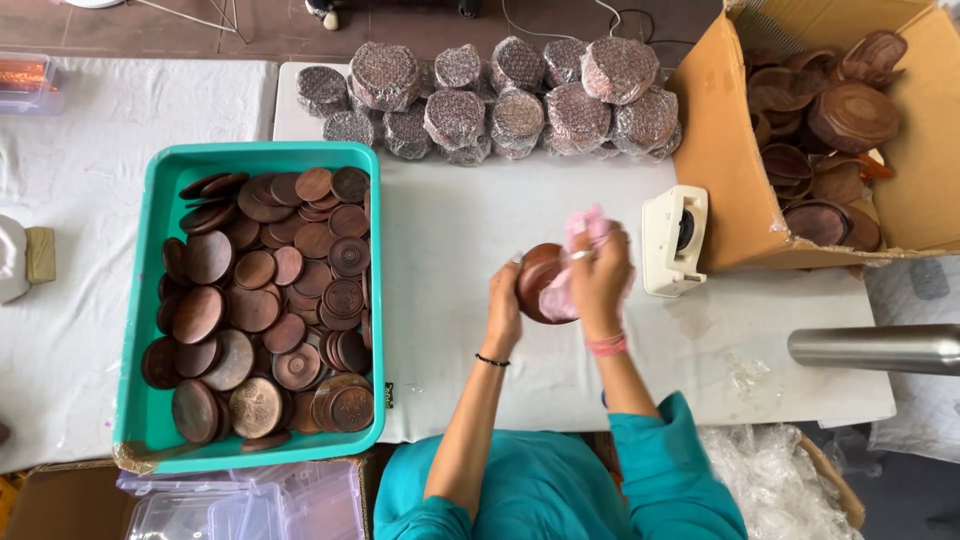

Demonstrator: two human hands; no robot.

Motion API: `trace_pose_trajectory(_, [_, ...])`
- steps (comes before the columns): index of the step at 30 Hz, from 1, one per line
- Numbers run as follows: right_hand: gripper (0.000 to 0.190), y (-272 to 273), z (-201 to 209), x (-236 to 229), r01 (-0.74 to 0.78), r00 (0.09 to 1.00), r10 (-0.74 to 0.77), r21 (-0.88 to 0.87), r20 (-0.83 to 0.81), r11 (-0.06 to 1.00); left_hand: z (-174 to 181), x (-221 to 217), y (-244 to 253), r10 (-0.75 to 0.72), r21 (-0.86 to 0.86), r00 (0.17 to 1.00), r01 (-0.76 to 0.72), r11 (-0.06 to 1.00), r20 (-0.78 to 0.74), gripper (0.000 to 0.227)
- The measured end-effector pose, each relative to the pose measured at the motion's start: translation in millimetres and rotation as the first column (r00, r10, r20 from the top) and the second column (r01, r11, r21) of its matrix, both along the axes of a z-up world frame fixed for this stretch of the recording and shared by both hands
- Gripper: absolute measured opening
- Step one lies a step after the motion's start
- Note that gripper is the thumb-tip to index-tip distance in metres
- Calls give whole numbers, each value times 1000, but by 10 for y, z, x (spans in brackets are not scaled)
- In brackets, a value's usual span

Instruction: Recorder cleans small wooden bowls with a pink cloth before organizing them on a workspace table.

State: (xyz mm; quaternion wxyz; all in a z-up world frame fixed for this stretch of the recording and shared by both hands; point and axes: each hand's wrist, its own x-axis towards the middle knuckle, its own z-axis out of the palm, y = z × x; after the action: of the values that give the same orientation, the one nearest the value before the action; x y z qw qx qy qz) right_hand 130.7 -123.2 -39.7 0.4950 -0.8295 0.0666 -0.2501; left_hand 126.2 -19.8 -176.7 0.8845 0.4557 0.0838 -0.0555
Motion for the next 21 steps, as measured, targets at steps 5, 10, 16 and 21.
trace_pose_trajectory(5, [39, 367, 37, -314, -134, 949, 259, -515, 179, 846, 342, -113, -89, -107, -388, 992, 70, 919, -73, 33])
trace_pose_trajectory(10, [41, 311, -59, -284, -372, 880, 474, -569, 34, 733, 600, -150, 66, -115, -345, 985, 153, 926, 128, 52])
trace_pose_trajectory(16, [36, -14, -130, 27, -277, 956, 290, -425, -36, 862, 692, -101, 136, -89, -350, 919, -55, 935, -385, 75])
trace_pose_trajectory(21, [47, 110, -572, -261, -287, 925, 359, -395, 122, 873, 552, -71, 236, -19, -602, 961, -157, 783, -276, 85])
